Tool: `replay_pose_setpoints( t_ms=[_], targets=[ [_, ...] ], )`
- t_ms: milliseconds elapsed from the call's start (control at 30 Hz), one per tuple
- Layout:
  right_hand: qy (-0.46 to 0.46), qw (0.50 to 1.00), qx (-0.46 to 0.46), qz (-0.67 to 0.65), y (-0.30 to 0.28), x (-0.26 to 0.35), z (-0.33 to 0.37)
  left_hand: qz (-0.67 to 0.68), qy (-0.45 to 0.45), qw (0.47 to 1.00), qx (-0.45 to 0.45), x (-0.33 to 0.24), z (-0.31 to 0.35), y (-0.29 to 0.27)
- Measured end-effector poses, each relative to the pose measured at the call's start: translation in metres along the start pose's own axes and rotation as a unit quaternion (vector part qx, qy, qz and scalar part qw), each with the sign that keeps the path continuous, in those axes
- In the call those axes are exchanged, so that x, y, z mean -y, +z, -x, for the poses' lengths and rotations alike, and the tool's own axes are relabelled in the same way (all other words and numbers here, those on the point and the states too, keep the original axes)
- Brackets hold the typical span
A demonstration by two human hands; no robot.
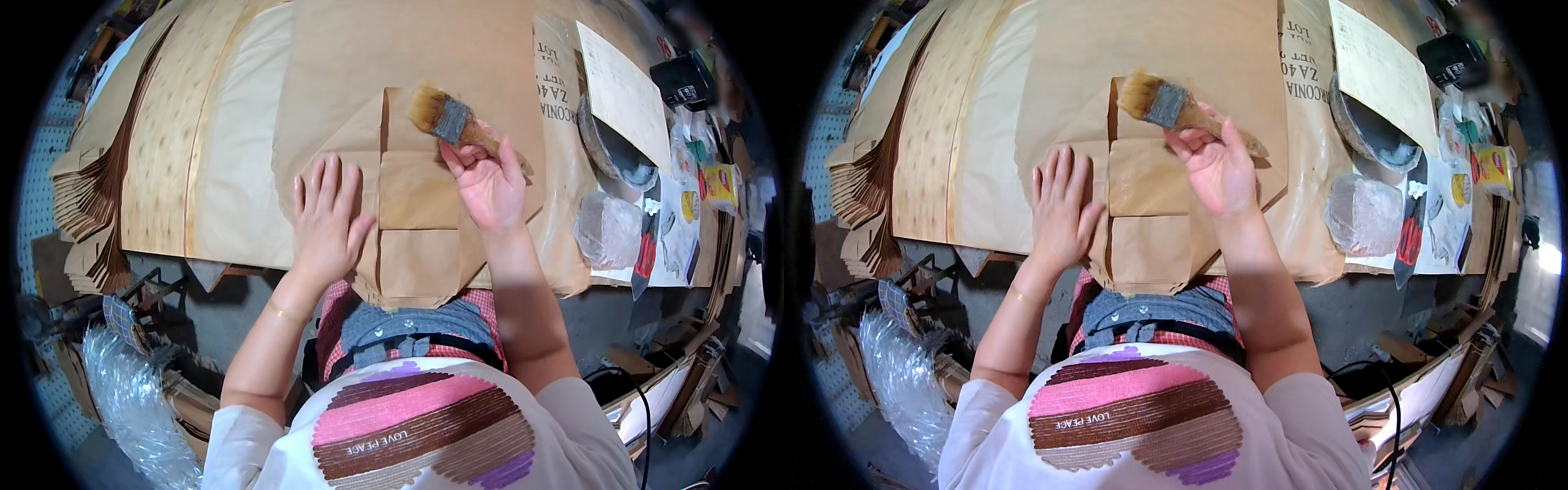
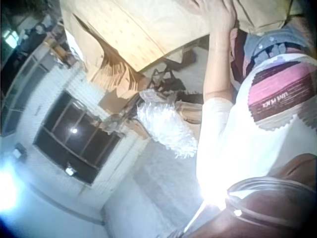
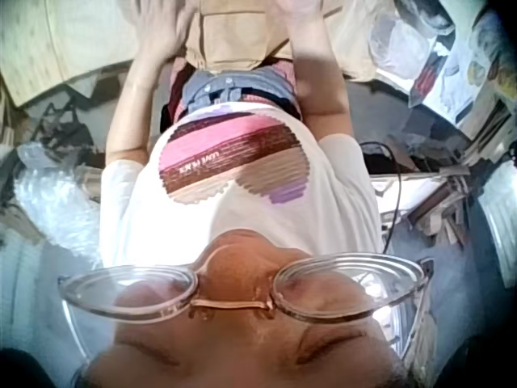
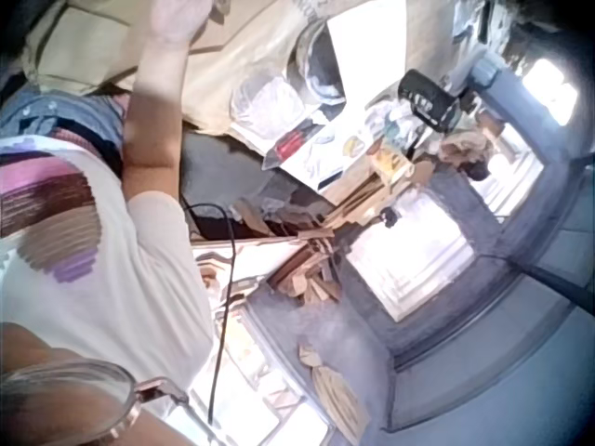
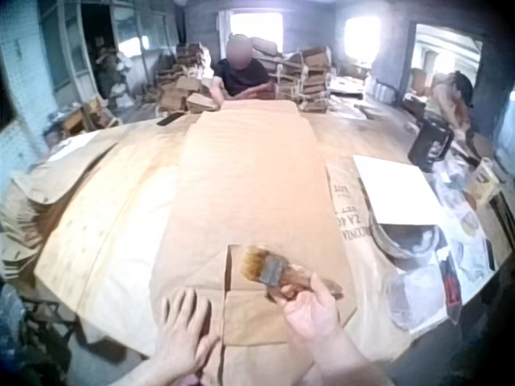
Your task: The person folds flat cardboard sheets into box shapes, applies glue to the flaps with a brush, and presses the flaps to seal them. The person repeats this process for multiple boxes, stacking the finished boxes on the table.
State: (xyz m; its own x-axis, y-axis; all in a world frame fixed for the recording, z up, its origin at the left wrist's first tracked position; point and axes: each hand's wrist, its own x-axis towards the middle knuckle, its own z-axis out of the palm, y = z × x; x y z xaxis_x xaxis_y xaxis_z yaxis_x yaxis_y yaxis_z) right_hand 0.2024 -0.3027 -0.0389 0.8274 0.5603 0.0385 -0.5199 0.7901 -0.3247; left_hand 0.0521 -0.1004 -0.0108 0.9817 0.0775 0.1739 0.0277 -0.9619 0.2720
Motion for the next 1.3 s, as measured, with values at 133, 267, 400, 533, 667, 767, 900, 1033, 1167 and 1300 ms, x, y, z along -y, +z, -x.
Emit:
replay_pose_setpoints(
  t_ms=[133,267,400,533,667,767,900,1033,1167,1300],
  targets=[
    [0.033,0.999,-0.005,0.043,-0.001,0.001,-0.006,-0.064,0.079,0.994,0.046,0.018,-0.001,-0.008],
    [0.051,0.994,0.033,0.087,0.002,0.015,-0.039,-0.088,0.126,0.987,0.037,0.030,-0.048,-0.017],
    [0.083,0.958,-0.036,0.271,0.013,0.004,0.012,-0.067,0.165,0.979,0.101,0.033,-0.065,-0.017],
    [0.113,0.804,0.080,0.578,0.050,0.058,0.074,-0.064,0.156,0.983,0.073,0.026,-0.065,-0.010],
    [-0.081,0.517,0.259,0.812,0.089,0.078,0.073,-0.081,0.152,0.983,0.069,0.029,-0.060,-0.012],
    [-0.027,0.446,0.298,0.843,0.097,0.064,0.082,-0.080,0.153,0.983,0.065,0.025,-0.059,-0.009],
    [0.016,0.479,0.323,0.816,0.080,0.045,0.110,-0.087,0.155,0.983,0.056,0.028,-0.061,-0.007],
    [0.034,0.600,0.306,0.738,0.082,0.034,0.107,-0.090,0.169,0.980,0.049,0.028,-0.062,-0.011],
    [-0.065,0.665,0.327,0.669,0.115,0.022,0.063,0.109,0.175,0.977,0.061,0.052,-0.077,-0.012],
    [-0.106,0.503,0.390,0.764,0.100,-0.022,0.017,0.171,0.189,0.967,-0.015,0.055,-0.085,-0.001]
  ],
)
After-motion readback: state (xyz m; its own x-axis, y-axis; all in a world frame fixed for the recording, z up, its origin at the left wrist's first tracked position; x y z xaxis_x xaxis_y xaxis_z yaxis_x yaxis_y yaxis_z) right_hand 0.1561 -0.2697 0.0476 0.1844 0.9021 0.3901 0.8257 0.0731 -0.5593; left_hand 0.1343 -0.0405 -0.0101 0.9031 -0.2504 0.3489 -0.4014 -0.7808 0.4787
